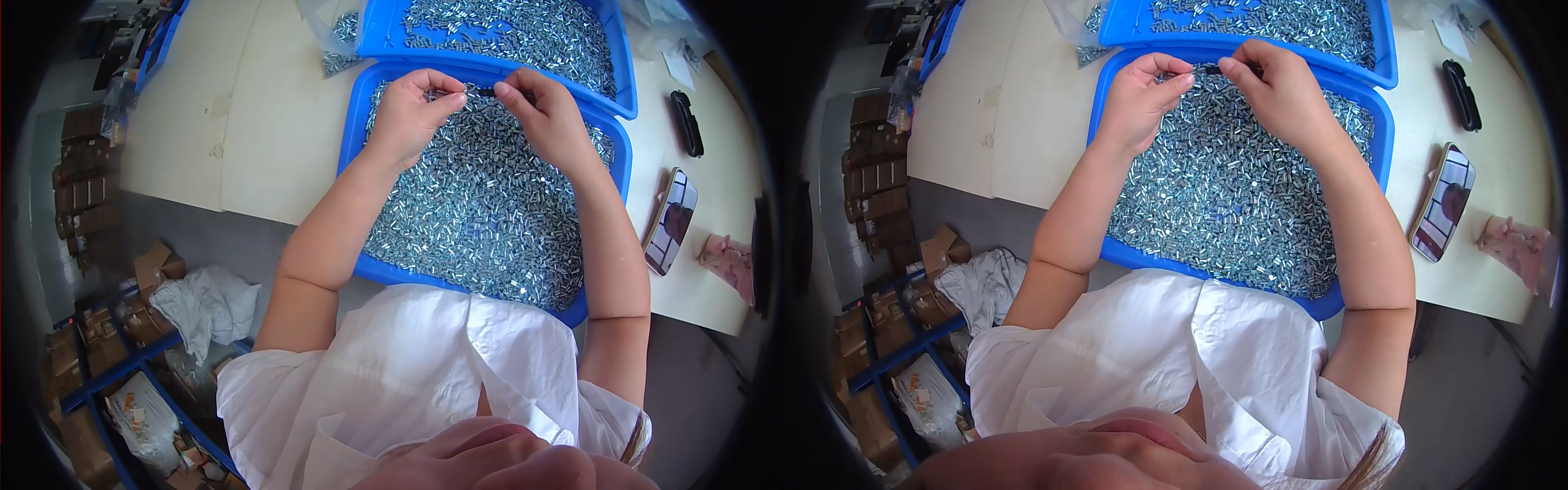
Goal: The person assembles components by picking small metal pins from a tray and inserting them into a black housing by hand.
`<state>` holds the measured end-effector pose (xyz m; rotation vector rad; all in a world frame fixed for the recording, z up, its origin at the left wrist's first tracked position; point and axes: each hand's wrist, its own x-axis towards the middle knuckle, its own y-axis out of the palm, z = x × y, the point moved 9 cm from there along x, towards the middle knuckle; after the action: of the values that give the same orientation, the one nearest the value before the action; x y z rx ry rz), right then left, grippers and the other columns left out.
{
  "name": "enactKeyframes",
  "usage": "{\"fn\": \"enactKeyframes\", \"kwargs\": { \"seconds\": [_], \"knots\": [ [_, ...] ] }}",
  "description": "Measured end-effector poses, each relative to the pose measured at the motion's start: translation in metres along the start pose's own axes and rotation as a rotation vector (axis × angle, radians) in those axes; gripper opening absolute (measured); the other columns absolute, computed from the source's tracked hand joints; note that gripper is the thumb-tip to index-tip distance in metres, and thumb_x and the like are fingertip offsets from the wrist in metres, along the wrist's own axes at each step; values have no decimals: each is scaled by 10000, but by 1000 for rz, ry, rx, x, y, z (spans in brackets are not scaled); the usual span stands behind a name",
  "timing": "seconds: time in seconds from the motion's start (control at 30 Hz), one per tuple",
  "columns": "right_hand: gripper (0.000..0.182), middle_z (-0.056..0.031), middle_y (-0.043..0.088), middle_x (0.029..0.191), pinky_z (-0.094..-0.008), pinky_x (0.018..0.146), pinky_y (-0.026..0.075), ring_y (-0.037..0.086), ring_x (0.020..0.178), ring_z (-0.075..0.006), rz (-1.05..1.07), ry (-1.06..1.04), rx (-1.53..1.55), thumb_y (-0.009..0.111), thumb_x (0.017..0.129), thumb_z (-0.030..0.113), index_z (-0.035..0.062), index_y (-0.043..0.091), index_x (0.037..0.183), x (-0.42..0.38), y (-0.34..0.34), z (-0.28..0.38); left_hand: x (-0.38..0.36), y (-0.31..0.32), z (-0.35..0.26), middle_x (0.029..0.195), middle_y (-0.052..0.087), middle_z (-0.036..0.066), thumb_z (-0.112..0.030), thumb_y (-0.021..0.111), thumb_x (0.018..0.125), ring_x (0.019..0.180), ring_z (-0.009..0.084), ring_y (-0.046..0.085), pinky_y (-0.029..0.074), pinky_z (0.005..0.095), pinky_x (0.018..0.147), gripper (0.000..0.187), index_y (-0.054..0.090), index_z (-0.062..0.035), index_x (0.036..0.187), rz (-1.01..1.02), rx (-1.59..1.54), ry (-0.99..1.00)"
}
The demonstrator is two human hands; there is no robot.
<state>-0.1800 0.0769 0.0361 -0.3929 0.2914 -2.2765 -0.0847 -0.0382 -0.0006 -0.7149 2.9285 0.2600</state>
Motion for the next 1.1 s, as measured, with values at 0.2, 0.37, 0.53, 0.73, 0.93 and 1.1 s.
{"fn": "enactKeyframes", "kwargs": {
  "seconds": [0.2,0.37,0.53,0.73,0.93,1.1],
  "knots": [
    [272,-49,456,535,-273,445,323,387,486,-101,58,33,-88,558,851,257,0,556,762,0,3,-1,-3,3,-6,716,471,-31,-136,582,837,559,9,374,287,160,451,114,567,-27,866,10,-114,-23],
    [276,-51,457,530,-273,443,325,396,482,-102,40,-4,-101,567,844,268,4,567,765,-1,2,4,-1,2,-5,626,414,-66,-213,550,865,498,5,320,250,168,416,181,552,-32,873,9,281,99],
    [260,-50,458,526,-276,439,326,404,475,-108,35,-7,-92,570,841,260,10,575,772,-1,1,3,-5,7,-26,584,419,-64,-201,581,845,528,9,343,279,174,464,171,584,-37,793,-47,207,288],
    [259,-48,464,530,-277,439,327,410,480,-103,55,-7,-121,570,841,260,9,579,780,0,3,-3,-4,4,-17,608,377,-83,-75,642,786,543,3,327,268,160,476,68,589,-32,784,-33,322,200],
    [267,-22,494,563,-259,465,343,422,520,-73,-70,-43,205,572,843,268,8,580,781,-3,4,5,-9,4,-32,612,360,-92,-45,654,767,557,9,316,276,161,494,56,607,-26,790,-65,348,382],
    [195,-18,538,670,-223,533,388,460,599,-64,168,63,28,611,818,195,4,571,830,0,7,-2,-9,2,-38,578,364,-62,-52,700,700,534,40,340,301,194,482,90,631,-38,757,-90,380,447]
  ]
}}
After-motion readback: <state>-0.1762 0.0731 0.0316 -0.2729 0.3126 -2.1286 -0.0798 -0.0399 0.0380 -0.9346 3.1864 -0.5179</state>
